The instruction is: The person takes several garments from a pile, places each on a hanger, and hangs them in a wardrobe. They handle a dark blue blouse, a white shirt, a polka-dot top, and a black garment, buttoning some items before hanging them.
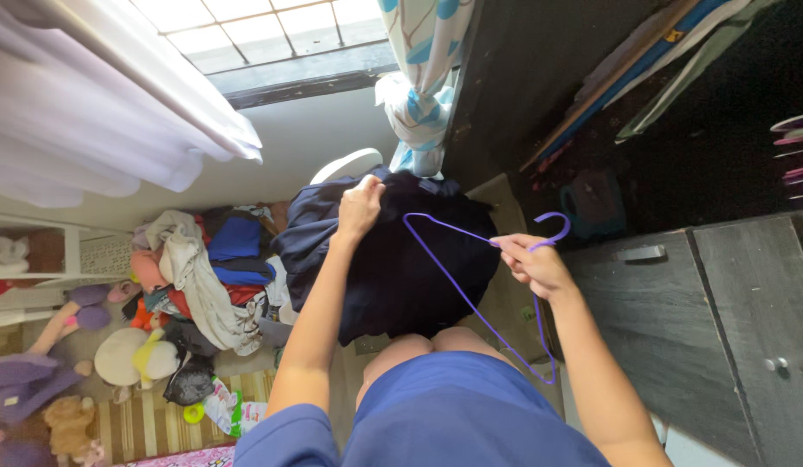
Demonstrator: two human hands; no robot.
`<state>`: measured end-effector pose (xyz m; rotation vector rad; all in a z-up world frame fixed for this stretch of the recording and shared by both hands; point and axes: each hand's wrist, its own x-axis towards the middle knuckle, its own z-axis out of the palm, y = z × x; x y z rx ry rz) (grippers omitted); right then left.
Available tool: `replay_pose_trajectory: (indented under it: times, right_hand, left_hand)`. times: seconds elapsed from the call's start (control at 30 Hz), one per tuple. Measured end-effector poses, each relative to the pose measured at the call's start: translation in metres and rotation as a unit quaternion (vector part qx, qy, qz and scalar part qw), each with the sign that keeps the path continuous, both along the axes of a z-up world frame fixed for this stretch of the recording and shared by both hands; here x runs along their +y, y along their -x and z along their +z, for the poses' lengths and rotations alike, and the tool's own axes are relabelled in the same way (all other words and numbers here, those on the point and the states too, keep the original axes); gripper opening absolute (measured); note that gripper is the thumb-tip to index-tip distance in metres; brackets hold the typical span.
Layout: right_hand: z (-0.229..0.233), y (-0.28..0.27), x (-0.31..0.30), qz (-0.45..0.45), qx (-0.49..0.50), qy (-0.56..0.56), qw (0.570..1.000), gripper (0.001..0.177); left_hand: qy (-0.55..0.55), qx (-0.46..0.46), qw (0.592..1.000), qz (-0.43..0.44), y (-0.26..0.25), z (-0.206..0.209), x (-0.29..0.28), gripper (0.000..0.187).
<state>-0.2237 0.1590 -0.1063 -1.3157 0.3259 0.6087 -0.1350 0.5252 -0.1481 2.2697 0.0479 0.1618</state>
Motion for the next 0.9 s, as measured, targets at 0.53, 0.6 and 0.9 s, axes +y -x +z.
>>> replay_pose_trajectory:
  times: [0.53, 0.6, 0.9]
  right_hand:
    - [-0.051, -0.027, 0.064, -0.168, -0.199, -0.091, 0.961, 0.008]
    - [-0.038, -0.023, 0.058, -0.138, -0.22, -0.109, 0.96, 0.007]
    - [0.008, -0.012, 0.049, 0.115, -0.212, -0.143, 0.96, 0.026]
  left_hand:
    - [-0.023, -0.083, 0.974, -0.21, 0.154, 0.159, -0.051, 0.01]
    - [-0.042, -0.217, 0.965, -0.138, 0.141, 0.17, -0.048, 0.017]
    - [-0.175, -0.083, 0.932, -0.308, 0.071, 0.144, -0.05, 0.021]
